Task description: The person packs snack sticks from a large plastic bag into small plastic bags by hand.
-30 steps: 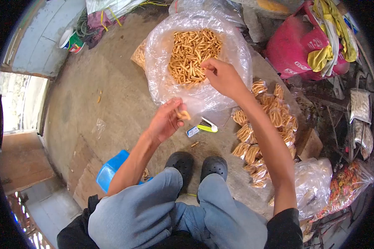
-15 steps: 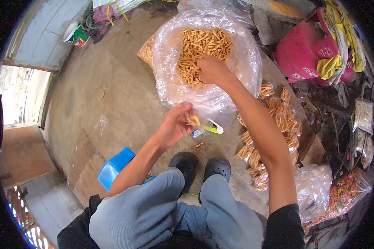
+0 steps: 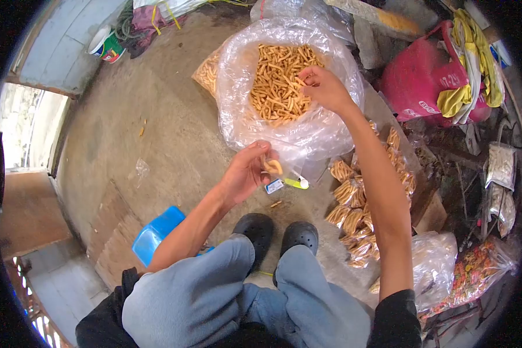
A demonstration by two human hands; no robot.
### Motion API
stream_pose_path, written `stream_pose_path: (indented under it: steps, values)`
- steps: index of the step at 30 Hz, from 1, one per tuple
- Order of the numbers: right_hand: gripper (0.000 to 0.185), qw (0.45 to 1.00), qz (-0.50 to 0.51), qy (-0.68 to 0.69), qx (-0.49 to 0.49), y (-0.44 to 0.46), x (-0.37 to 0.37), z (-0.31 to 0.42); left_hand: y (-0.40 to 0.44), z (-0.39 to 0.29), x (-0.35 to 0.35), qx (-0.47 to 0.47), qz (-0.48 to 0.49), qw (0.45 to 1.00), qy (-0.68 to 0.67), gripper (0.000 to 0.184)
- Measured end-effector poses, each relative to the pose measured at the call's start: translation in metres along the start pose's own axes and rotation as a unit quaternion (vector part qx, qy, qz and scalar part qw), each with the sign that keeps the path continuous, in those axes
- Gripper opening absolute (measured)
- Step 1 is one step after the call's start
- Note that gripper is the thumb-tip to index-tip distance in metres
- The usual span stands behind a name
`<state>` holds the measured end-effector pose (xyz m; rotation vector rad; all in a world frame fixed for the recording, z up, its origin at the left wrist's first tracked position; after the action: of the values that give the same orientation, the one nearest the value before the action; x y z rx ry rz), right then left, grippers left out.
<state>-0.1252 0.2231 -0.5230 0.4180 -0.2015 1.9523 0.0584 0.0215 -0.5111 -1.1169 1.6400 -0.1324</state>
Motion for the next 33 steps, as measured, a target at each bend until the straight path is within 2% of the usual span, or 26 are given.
stream_pose_path:
  steps: [4, 9, 12, 16, 19, 21, 25, 27, 28, 30, 33]
  values:
    - [0.026, 0.999, -0.035, 0.015, 0.003, -0.004, -0.01, -0.019, 0.001, 0.001, -0.003, 0.006, 0.012, 1.0, 0.012, 0.019]
    - [0.03, 0.993, -0.038, -0.113, -0.005, -0.007, -0.009, -0.024, -0.003, 0.002, -0.006, 0.008, 0.015, 1.0, 0.022, 0.019]
    - [0.026, 0.984, -0.032, -0.174, -0.019, -0.007, -0.001, -0.015, -0.004, 0.002, -0.006, 0.0, 0.013, 1.0, 0.018, 0.019]
    - [0.024, 0.983, -0.025, -0.178, -0.025, -0.005, 0.005, -0.007, -0.005, 0.002, -0.007, 0.005, 0.003, 1.0, 0.018, 0.018]
    - [0.023, 0.99, -0.014, -0.125, -0.062, -0.006, 0.005, -0.01, -0.004, 0.003, -0.007, 0.011, 0.006, 1.0, 0.018, 0.018]
    - [0.021, 0.992, -0.049, 0.064, -0.093, -0.01, -0.004, -0.012, -0.003, 0.003, -0.008, 0.013, 0.01, 1.0, 0.017, 0.018]
    - [0.02, 0.993, -0.044, 0.007, -0.108, -0.011, -0.002, -0.006, -0.004, 0.002, -0.009, 0.012, 0.01, 1.0, 0.022, 0.019]
    - [0.021, 0.989, -0.049, -0.126, -0.053, -0.008, 0.003, -0.002, -0.004, 0.002, -0.01, 0.012, 0.013, 0.999, 0.026, 0.019]
    - [0.021, 0.989, -0.048, -0.127, -0.053, -0.009, 0.002, 0.0, -0.005, 0.002, -0.011, 0.01, 0.008, 1.0, 0.026, 0.02]
    - [0.025, 0.993, -0.101, -0.041, -0.051, -0.012, 0.002, 0.005, -0.006, 0.001, -0.012, 0.006, 0.003, 1.0, 0.024, 0.02]
    - [0.03, 0.994, -0.102, -0.016, -0.042, -0.01, 0.003, -0.004, -0.006, 0.001, -0.012, 0.009, 0.005, 1.0, 0.019, 0.02]
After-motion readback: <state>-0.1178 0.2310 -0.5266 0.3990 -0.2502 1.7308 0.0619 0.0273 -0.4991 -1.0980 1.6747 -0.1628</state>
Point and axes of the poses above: each hand's wrist, its own y-axis towards the middle knuckle, its own x-axis out of the back of the hand, z = x × y, the point moved 3 cm from there along y, towards the middle knuckle, and after that the axes turned 15 degrees about x, right-handed, at the moved point
